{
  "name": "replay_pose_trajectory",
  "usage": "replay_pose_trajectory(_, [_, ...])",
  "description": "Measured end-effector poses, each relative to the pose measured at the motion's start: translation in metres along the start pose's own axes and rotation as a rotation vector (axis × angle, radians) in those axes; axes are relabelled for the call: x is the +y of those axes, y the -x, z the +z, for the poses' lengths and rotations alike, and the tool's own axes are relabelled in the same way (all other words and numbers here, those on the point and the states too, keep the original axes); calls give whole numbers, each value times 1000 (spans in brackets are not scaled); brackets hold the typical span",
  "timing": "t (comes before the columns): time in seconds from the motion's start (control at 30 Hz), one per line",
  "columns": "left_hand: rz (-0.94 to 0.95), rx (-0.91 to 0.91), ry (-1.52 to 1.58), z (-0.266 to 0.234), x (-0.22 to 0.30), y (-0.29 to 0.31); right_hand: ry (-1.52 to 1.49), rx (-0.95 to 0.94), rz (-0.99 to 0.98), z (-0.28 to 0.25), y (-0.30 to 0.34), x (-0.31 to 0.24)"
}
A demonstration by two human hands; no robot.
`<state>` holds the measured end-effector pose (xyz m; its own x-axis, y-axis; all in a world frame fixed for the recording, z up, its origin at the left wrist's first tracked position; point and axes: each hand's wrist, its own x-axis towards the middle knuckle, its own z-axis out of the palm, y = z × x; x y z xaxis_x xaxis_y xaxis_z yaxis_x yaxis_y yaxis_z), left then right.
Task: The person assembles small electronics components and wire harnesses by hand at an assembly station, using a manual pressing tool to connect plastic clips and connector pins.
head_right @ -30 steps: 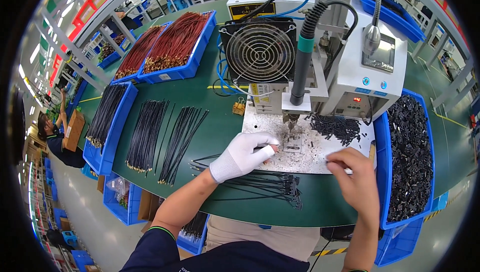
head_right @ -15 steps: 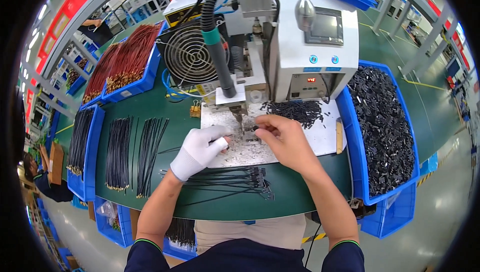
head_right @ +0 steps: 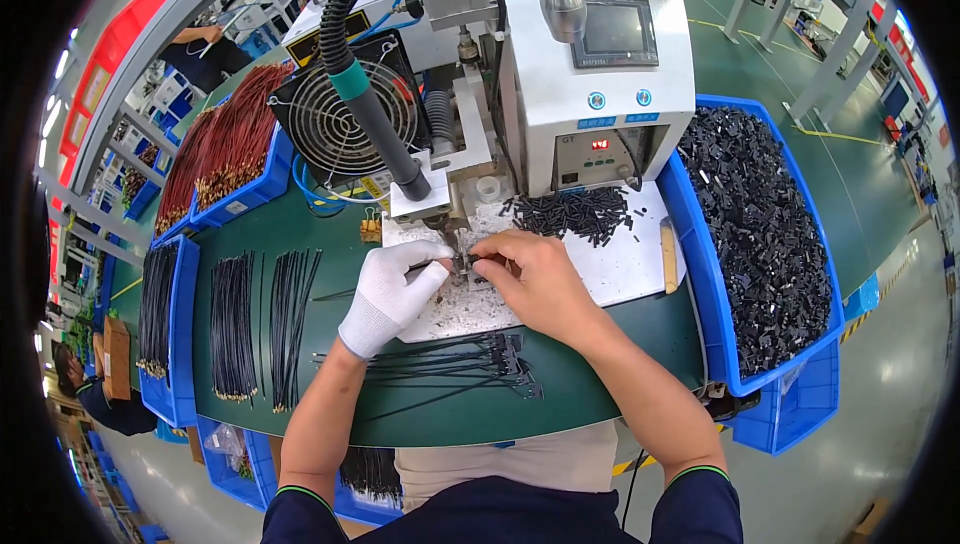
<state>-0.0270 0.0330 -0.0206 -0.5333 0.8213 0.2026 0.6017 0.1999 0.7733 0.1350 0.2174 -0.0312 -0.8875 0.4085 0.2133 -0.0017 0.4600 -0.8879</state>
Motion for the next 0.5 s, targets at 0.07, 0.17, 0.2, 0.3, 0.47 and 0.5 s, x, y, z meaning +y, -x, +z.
replay_pose_trajectory(0.07, [9, -7, -12, 1, 0, -1, 4, 5, -22, 0, 0, 1])
replay_pose_trajectory(0.17, [-19, -22, 30, 1, 0, -2, 8, 2, -37, 1, 0, 0])
replay_pose_trajectory(0.2, [-45, -31, 41, 1, 2, -2, 7, -5, -30, 1, -1, -1])
replay_pose_trajectory(0.3, [-69, -39, 49, 3, 4, -3, 1, 9, -36, 2, 0, 2])
replay_pose_trajectory(0.47, [-106, -84, 34, 3, 5, -4, 12, 9, -38, 4, -1, 2])
replay_pose_trajectory(0.5, [-98, -75, 41, 4, 6, -4, 12, 7, -29, 4, -1, 1])
